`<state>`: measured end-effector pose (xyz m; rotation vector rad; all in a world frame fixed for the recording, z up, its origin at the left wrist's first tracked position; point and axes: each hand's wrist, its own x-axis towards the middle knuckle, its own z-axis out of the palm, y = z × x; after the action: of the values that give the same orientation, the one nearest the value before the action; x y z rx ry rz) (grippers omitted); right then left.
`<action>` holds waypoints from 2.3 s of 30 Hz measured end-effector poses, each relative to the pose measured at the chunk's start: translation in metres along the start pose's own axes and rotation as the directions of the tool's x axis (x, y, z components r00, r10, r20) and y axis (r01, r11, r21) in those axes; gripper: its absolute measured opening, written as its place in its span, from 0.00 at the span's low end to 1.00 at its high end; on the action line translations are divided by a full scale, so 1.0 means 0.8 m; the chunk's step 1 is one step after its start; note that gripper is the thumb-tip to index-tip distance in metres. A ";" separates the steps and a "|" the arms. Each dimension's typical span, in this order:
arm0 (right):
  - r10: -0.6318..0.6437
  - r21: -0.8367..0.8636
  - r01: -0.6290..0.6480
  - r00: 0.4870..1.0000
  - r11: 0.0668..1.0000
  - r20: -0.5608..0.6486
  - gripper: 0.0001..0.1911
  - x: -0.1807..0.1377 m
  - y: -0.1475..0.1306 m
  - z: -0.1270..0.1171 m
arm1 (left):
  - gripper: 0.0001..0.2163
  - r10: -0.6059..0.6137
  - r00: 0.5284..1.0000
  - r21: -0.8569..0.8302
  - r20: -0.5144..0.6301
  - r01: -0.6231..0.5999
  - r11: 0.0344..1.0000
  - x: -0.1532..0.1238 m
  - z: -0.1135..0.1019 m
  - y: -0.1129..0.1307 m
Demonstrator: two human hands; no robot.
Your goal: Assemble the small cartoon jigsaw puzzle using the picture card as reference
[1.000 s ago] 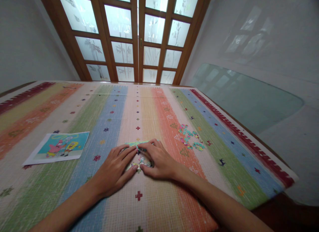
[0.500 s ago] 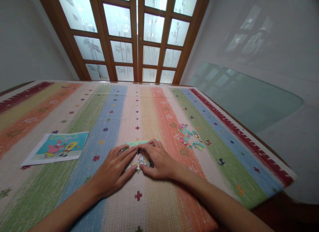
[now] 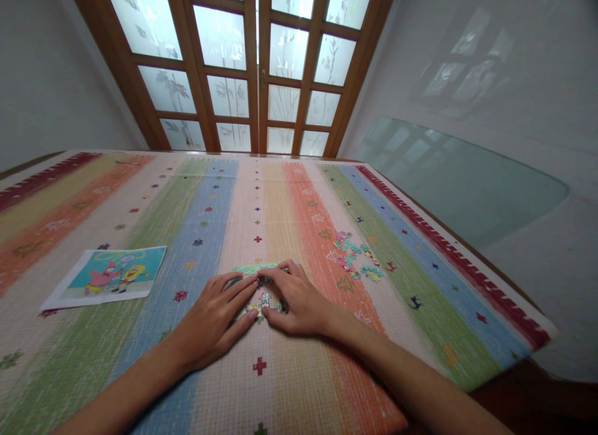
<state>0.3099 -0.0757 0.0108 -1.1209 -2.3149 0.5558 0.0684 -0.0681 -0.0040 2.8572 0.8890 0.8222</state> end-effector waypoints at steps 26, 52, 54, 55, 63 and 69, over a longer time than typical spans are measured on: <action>0.006 -0.003 -0.006 0.999 1.000 0.043 0.28 0.001 -0.001 -0.007 | 0.21 0.030 0.999 0.031 -0.036 -0.029 0.999 -0.001 0.005 -0.001; -0.047 -0.082 0.041 0.997 0.996 -0.064 0.09 0.004 0.013 -0.010 | 0.23 0.051 0.998 0.044 -0.031 -0.050 0.998 -0.003 0.005 -0.005; -0.058 -0.120 0.046 0.993 0.992 -0.101 0.06 0.007 0.020 -0.013 | 0.23 0.050 0.998 0.043 -0.030 -0.049 0.998 -0.003 0.004 -0.006; -0.057 -0.142 0.039 0.990 0.989 -0.125 0.06 0.008 0.024 -0.016 | 0.22 0.049 0.998 0.042 -0.028 -0.048 0.998 -0.003 0.004 -0.006; 0.334 -0.287 -0.424 0.889 0.859 -0.312 0.06 -0.001 0.086 -0.099 | 0.21 0.034 0.999 0.024 -0.002 -0.034 0.999 -0.003 0.006 -0.009; 0.545 -0.249 -0.680 0.713 0.689 -0.441 0.08 -0.051 0.143 -0.168 | 0.20 0.029 1.000 0.024 0.009 -0.030 0.999 -0.002 0.005 -0.011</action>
<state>0.4804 -0.0236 0.0430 -2.0649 -1.7377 0.0819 0.0645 -0.0613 -0.0101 2.8989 0.8637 0.8061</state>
